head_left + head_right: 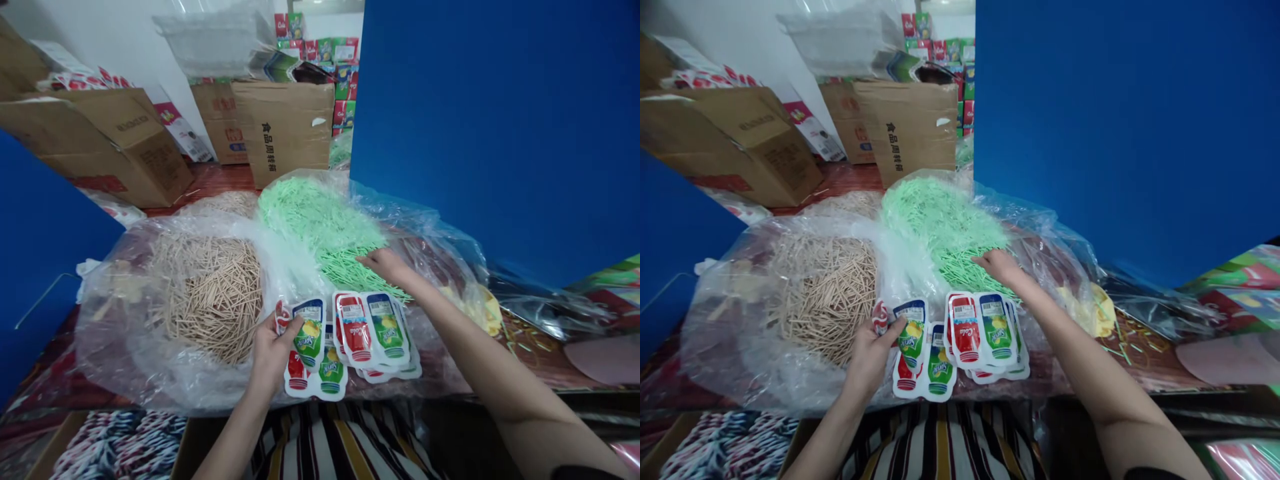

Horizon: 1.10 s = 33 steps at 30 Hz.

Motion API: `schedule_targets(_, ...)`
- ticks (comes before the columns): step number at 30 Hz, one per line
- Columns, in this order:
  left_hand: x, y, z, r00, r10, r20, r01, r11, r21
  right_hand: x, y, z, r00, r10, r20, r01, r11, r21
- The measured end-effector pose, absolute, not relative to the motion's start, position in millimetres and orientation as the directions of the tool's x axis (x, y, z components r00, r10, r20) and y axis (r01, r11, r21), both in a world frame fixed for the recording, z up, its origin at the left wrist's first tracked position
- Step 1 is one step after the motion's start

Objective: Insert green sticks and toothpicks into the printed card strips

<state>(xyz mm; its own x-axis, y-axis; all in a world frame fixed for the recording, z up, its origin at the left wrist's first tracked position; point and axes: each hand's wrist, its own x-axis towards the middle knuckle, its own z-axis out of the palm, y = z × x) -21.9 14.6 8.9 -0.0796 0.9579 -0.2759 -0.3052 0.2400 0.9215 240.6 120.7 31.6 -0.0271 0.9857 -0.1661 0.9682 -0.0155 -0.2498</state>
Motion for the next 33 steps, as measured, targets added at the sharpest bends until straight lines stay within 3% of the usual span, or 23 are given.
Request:
schedule_targets(5,-13.2,11.2,17.5,-0.013,0.928,-0.374,-0.473,0.324,0.820,253.0,143.3,3.3,-0.057,0.947,-0.317,0.995,0.027,-0.099)
schedule_targets(13,-14.5,11.2,2.7,-0.015,0.921,-0.389,-0.393,0.352,0.849,245.6,152.1,-5.6,-0.130,0.933,-0.335,0.991,0.112,-0.074)
schedule_targets(17,-9.7,9.3,1.6,-0.057,0.928,-0.369,-0.391,0.320,0.863,252.9,153.5,-12.4,-0.131,0.945,-0.299,0.983,0.085,-0.163)
schedule_targets(26,-10.5,5.1,11.8,0.101,0.905,-0.413,-0.508,0.404,0.761,280.5,133.9,-23.3,-0.092,0.988,-0.127,0.827,0.004,-0.562)
schedule_targets(33,-4.9,7.8,-2.1,0.022,0.916,-0.401,-0.456,0.366,0.811,278.2,121.7,-35.8,-0.001,1.000,0.000,0.757,0.000,-0.653)
